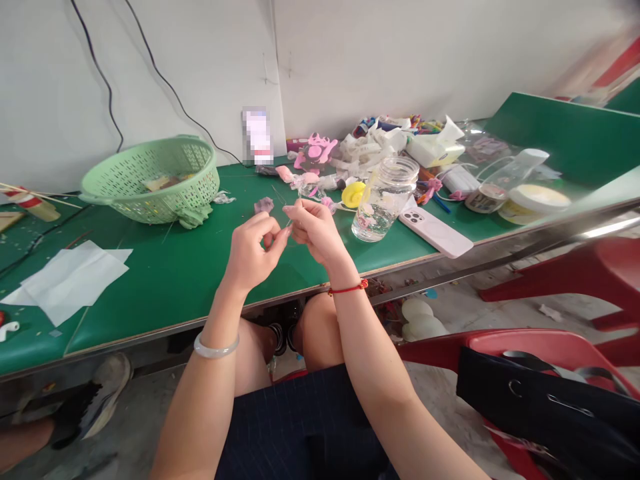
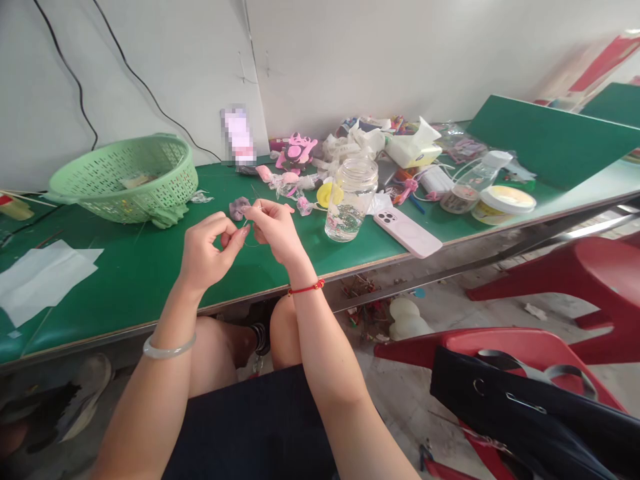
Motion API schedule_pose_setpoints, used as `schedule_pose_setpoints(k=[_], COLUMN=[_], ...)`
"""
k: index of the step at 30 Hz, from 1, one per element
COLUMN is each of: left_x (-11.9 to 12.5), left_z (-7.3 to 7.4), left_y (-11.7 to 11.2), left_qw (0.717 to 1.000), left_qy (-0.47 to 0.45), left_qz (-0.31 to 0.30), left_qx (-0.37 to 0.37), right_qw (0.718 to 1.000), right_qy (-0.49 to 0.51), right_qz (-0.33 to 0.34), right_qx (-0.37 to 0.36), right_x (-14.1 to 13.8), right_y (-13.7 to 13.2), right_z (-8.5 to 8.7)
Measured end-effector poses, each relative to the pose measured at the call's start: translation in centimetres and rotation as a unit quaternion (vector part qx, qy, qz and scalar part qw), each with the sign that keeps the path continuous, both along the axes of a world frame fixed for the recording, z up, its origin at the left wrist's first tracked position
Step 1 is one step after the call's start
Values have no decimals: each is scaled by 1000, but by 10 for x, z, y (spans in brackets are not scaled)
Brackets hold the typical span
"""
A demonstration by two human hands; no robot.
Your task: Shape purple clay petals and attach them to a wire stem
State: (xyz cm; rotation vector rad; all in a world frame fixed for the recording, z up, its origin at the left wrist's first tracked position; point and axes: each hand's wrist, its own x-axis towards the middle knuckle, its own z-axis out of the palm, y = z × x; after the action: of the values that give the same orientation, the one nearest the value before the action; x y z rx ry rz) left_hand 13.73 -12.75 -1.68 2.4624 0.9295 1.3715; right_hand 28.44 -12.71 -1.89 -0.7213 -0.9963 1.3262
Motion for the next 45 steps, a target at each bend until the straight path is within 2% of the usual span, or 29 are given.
schedule_pose_setpoints(k=[4,7,9,11,15,17,19,26,32,40,45], left_x=[4,7,8,9,6,3,0,0,-1,2,5], left_z=[-4,-4,-2,0,1,0,-2,-2,-5,-4,-1], left_y=[0,-3,-4,-5,-2,0,1,3,5,4,1], left_qw=[995,995,998,991,935,908,891,874,862,872,889], left_qy=[25,2,-42,-104,-185,-189,-188,-206,-213,-228,-217], left_qz=[67,80,48,-8,-124,-167,-191,-201,-211,-206,-181], left_qx=[69,59,5,-83,-275,-336,-367,-392,-409,-381,-361], right_qw=[998,997,998,997,989,985,983,984,979,985,992], right_qy=[-16,3,33,65,121,135,138,128,142,108,87], right_qz=[-63,-79,-56,-13,56,77,89,86,133,127,83], right_qx=[15,10,-7,-32,-64,-69,-77,-93,-57,-38,-34], right_x=[-5,-6,-5,-3,2,3,3,2,0,0,-3], right_y=[0,-1,-2,-2,-2,-1,0,0,-4,-3,-4], right_z=[1,3,4,4,2,1,0,1,5,3,3])
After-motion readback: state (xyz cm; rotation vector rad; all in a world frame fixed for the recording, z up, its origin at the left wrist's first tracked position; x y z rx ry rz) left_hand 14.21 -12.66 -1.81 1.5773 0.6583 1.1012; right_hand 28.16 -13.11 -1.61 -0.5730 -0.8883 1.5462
